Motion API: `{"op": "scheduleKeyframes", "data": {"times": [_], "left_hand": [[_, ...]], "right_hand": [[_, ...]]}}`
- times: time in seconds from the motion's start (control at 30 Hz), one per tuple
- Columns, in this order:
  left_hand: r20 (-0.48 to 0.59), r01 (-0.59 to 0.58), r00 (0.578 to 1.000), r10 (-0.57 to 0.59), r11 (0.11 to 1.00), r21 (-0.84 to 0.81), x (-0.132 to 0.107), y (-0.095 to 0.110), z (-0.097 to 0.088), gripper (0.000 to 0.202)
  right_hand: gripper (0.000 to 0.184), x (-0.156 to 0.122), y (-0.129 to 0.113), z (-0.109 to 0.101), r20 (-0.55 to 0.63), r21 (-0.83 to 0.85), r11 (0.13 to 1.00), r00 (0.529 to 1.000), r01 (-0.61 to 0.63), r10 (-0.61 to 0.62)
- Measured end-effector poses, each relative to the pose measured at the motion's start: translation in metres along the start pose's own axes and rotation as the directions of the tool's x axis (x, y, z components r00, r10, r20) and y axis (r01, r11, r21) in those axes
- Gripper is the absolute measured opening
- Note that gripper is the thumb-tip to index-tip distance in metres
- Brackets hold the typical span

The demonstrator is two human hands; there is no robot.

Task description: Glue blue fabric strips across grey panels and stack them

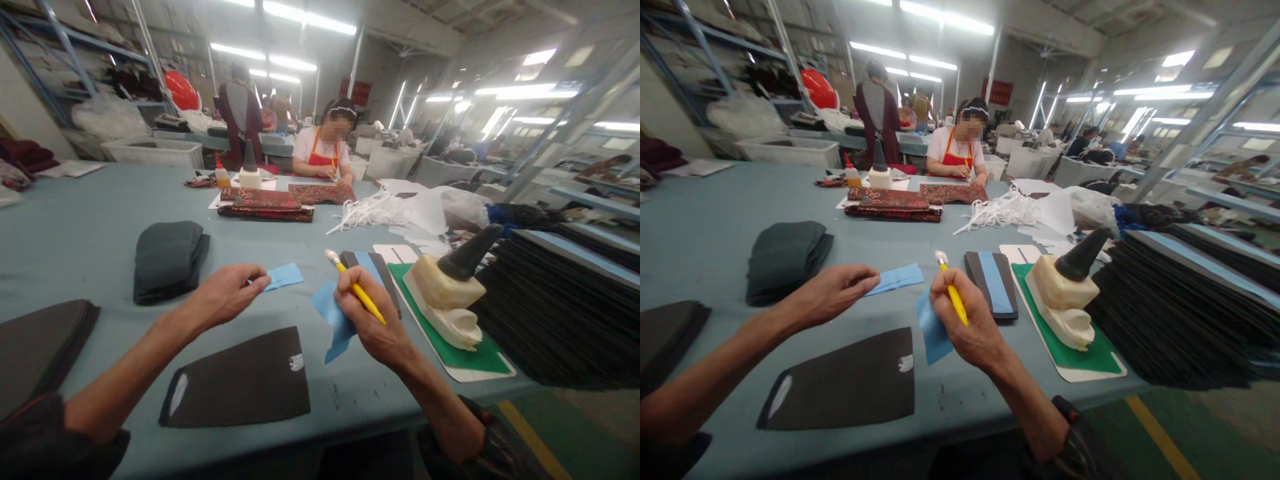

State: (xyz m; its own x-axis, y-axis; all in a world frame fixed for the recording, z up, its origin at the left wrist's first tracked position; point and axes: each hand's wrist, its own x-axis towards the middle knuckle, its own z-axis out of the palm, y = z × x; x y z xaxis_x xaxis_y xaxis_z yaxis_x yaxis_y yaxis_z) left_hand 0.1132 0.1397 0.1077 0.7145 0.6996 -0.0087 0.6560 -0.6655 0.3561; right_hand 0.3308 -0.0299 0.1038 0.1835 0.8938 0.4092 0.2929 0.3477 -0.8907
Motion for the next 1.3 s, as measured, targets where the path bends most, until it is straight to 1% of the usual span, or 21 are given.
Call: {"op": "scheduleKeyframes", "data": {"times": [0.07,0.1,0.13,0.17,0.23,0.3,0.33,0.37,0.4,0.43,0.5,0.57,0.63,0.7,0.83,0.93,1.03,1.13,1.2,1.23,1.3], "left_hand": [[0.084,-0.032,0.995,0.05,0.978,-0.206,-0.029,0.022,0.007,0.067],[0.128,-0.03,0.986,0.105,0.875,-0.483,-0.044,0.034,0.015,0.068],[0.159,0.009,0.977,0.14,0.723,-0.691,-0.058,0.046,0.023,0.068],[0.186,0.07,0.971,0.147,0.573,-0.816,-0.072,0.057,0.033,0.067],[0.214,0.173,0.969,0.121,0.282,-0.944,-0.094,0.075,0.052,0.066],[0.198,0.198,0.978,0.067,0.003,-0.98,-0.109,0.086,0.067,0.071],[0.177,0.178,0.984,0.02,-0.102,-0.979,-0.115,0.088,0.073,0.07],[0.153,0.144,0.987,-0.043,-0.17,-0.975,-0.119,0.089,0.077,0.067],[0.128,0.105,0.986,-0.11,-0.194,-0.975,-0.124,0.088,0.08,0.061],[0.099,0.068,0.98,-0.174,-0.179,-0.981,-0.128,0.086,0.083,0.054],[0.039,0.016,0.96,-0.278,-0.086,-0.996,-0.136,0.08,0.087,0.048],[0.005,0.008,0.938,-0.347,0.007,-1.0,-0.145,0.074,0.092,0.048],[-0.001,0.021,0.91,-0.416,0.048,-0.999,-0.154,0.069,0.096,0.049],[0.025,0.043,0.873,-0.487,0.027,-0.999,-0.162,0.066,0.099,0.05],[0.099,0.042,0.792,-0.602,-0.108,-0.993,-0.173,0.066,0.106,0.049],[0.107,0.006,0.749,-0.654,-0.155,-0.988,-0.177,0.068,0.109,0.049],[0.112,-0.035,0.718,-0.687,-0.196,-0.98,-0.178,0.068,0.109,0.05],[0.133,-0.073,0.713,-0.688,-0.261,-0.962,-0.18,0.065,0.105,0.048],[0.129,-0.092,0.727,-0.674,-0.282,-0.955,-0.182,0.061,0.102,0.047],[0.118,-0.094,0.751,-0.65,-0.282,-0.955,-0.184,0.058,0.101,0.049],[0.078,-0.08,0.843,-0.532,-0.267,-0.96,-0.188,0.054,0.101,0.064]], "right_hand": [[0.018,-0.004,-0.008,0.005,0.065,0.019,1.0,0.998,0.012,-0.013],[0.017,-0.007,-0.013,0.008,0.099,0.019,1.0,0.995,0.017,-0.019],[0.016,-0.011,-0.018,0.011,0.135,0.017,1.0,0.991,0.02,-0.022],[0.016,-0.016,-0.024,0.014,0.167,0.014,1.0,0.986,0.017,-0.019],[0.016,-0.026,-0.033,0.019,0.242,0.021,0.999,0.97,-0.03,0.024],[0.016,-0.038,-0.038,0.023,0.32,0.016,0.996,0.944,-0.092,0.082],[0.015,-0.043,-0.039,0.024,0.349,-0.003,0.994,0.931,-0.113,0.107],[0.014,-0.049,-0.039,0.025,0.371,-0.032,0.992,0.92,-0.122,0.125],[0.014,-0.053,-0.038,0.026,0.382,-0.067,0.99,0.913,-0.125,0.141],[0.013,-0.056,-0.037,0.027,0.387,-0.098,0.987,0.909,-0.123,0.152],[0.013,-0.06,-0.032,0.031,0.399,-0.136,0.982,0.901,-0.127,0.172],[0.014,-0.061,-0.026,0.036,0.414,-0.15,0.98,0.891,-0.133,0.185],[0.016,-0.059,-0.022,0.045,0.426,-0.154,0.977,0.882,-0.147,0.2],[0.016,-0.057,-0.019,0.056,0.423,-0.164,0.972,0.878,-0.17,0.225],[0.02,-0.053,-0.018,0.083,0.388,-0.206,0.955,0.879,-0.211,0.278],[0.024,-0.051,-0.015,0.104,0.352,-0.2,0.942,0.877,-0.271,0.327],[0.023,-0.05,-0.011,0.118,0.326,-0.17,0.939,0.882,-0.3,0.341],[0.02,-0.049,-0.01,0.124,0.359,-0.145,0.947,0.876,-0.287,0.321],[0.017,-0.049,-0.014,0.124,0.39,-0.11,0.953,0.869,-0.284,0.304],[0.016,-0.048,-0.017,0.125,0.387,-0.082,0.955,0.874,-0.285,0.294],[0.016,-0.045,-0.023,0.126,0.313,-0.015,0.962,0.912,-0.274,0.265]]}}
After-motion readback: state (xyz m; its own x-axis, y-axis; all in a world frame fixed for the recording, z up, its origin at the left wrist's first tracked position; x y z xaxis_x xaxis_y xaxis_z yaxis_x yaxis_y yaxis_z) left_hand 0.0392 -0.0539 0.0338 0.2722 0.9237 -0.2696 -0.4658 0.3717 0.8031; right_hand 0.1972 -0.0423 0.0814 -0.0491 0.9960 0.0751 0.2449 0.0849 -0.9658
